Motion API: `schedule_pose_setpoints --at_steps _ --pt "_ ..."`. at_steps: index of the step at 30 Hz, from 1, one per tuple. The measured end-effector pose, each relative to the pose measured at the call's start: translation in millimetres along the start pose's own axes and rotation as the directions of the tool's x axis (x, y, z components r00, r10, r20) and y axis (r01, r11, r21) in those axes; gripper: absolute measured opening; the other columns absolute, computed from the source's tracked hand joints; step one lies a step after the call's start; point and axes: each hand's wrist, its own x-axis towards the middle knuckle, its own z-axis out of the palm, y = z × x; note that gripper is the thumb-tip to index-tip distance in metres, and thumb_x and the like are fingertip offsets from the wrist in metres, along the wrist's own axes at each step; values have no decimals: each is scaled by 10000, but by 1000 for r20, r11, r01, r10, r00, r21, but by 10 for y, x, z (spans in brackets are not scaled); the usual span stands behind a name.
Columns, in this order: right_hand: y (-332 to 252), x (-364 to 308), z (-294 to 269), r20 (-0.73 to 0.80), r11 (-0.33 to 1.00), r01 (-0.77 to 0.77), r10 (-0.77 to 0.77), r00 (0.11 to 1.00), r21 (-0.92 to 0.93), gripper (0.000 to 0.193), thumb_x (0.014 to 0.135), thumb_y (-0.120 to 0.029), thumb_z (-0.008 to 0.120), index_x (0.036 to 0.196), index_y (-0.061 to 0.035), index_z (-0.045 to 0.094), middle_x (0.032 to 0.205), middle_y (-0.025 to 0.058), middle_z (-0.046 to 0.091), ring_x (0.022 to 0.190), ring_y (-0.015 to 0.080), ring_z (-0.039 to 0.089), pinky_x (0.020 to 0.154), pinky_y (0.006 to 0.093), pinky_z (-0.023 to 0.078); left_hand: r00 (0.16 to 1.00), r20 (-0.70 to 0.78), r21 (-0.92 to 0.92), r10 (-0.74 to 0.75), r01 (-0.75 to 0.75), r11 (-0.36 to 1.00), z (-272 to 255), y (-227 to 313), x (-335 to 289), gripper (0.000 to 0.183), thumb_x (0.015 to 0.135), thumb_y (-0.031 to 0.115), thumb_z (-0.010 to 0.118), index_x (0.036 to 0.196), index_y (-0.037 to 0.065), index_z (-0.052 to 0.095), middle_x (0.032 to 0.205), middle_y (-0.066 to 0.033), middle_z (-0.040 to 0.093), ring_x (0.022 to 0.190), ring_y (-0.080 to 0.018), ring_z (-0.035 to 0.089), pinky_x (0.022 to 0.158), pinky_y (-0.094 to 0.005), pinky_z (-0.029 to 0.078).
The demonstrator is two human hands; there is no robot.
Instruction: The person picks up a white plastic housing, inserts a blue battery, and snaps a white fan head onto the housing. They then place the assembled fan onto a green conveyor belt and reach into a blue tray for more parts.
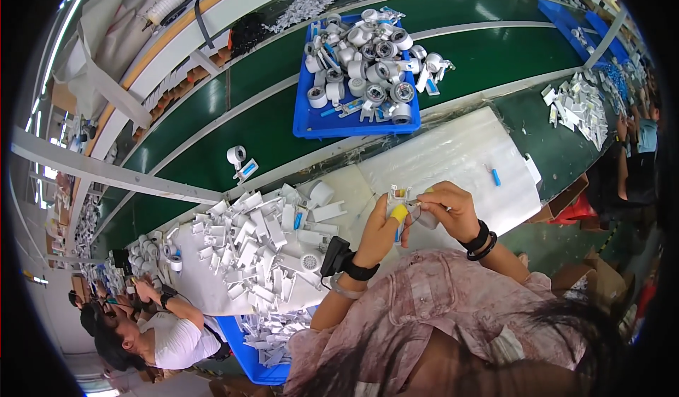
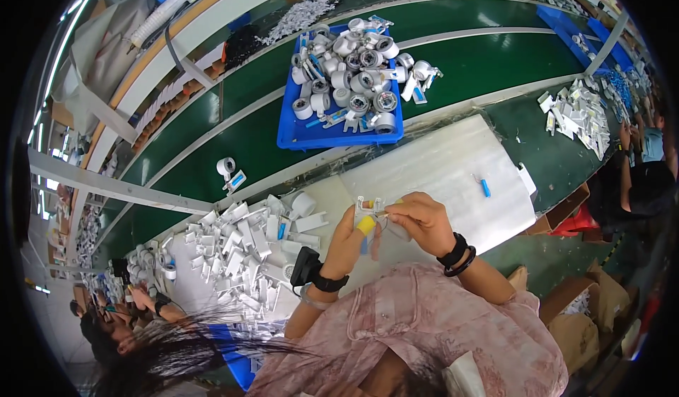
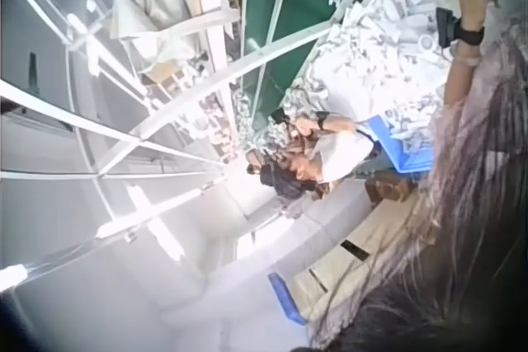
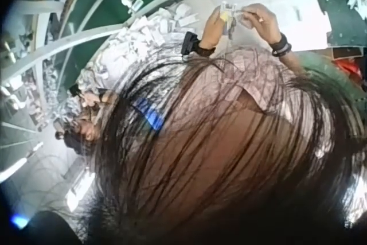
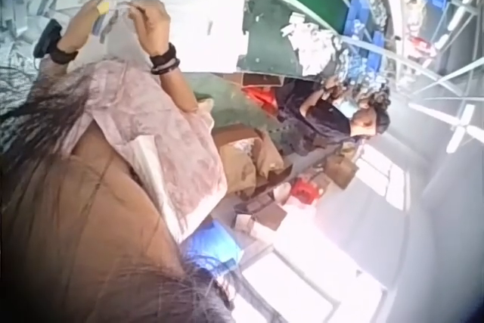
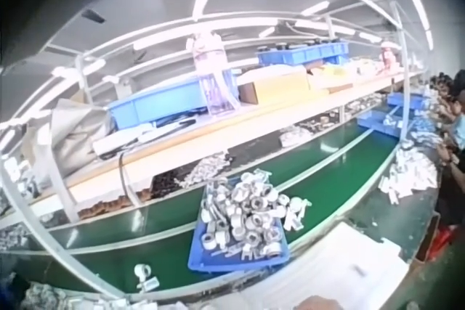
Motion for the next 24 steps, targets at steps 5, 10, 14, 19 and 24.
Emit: schedule_pose_setpoints --at_steps 5,10,14,19,24 --pt "-25 -41 80 -20 995 -84 86 996 62 230 799 14 679 1025 -29 661 860 93 646 776 196 606 675 287 482 1000 -16 65 9 -8 998 83 56 -39 317 898 37 420 1215 31 415 842 -55 539 619 -106 534 465 -250 476" --pt "-102 -76 128 -10 940 -272 280 960 208 212 775 -6 699 979 -56 666 863 89 645 767 229 598 686 326 476 998 -29 63 48 -46 997 119 26 -66 363 889 34 419 1252 34 400 841 -44 536 625 -95 524 480 -238 482" --pt "-70 -57 117 -61 998 61 -63 996 -26 225 720 9 721 920 -86 679 882 72 611 794 243 582 711 341 466 996 12 133 84 -85 987 97 -4 -85 445 873 34 413 1315 38 365 852 -55 555 654 -96 532 517 -249 494" --pt "-71 -72 157 -120 995 83 -89 989 -48 224 695 9 730 883 -108 692 886 47 583 833 236 554 732 329 446 994 34 222 106 -111 969 106 4 -110 462 866 48 416 1324 28 355 860 -66 565 688 -105 544 556 -258 503" --pt "-80 -80 157 -144 991 106 -118 983 -85 209 685 32 743 848 -86 687 867 38 572 830 220 530 726 317 443 995 44 244 90 -98 965 138 47 -132 401 896 16 385 1297 17 373 912 -68 528 702 -123 523 590 -256 475"
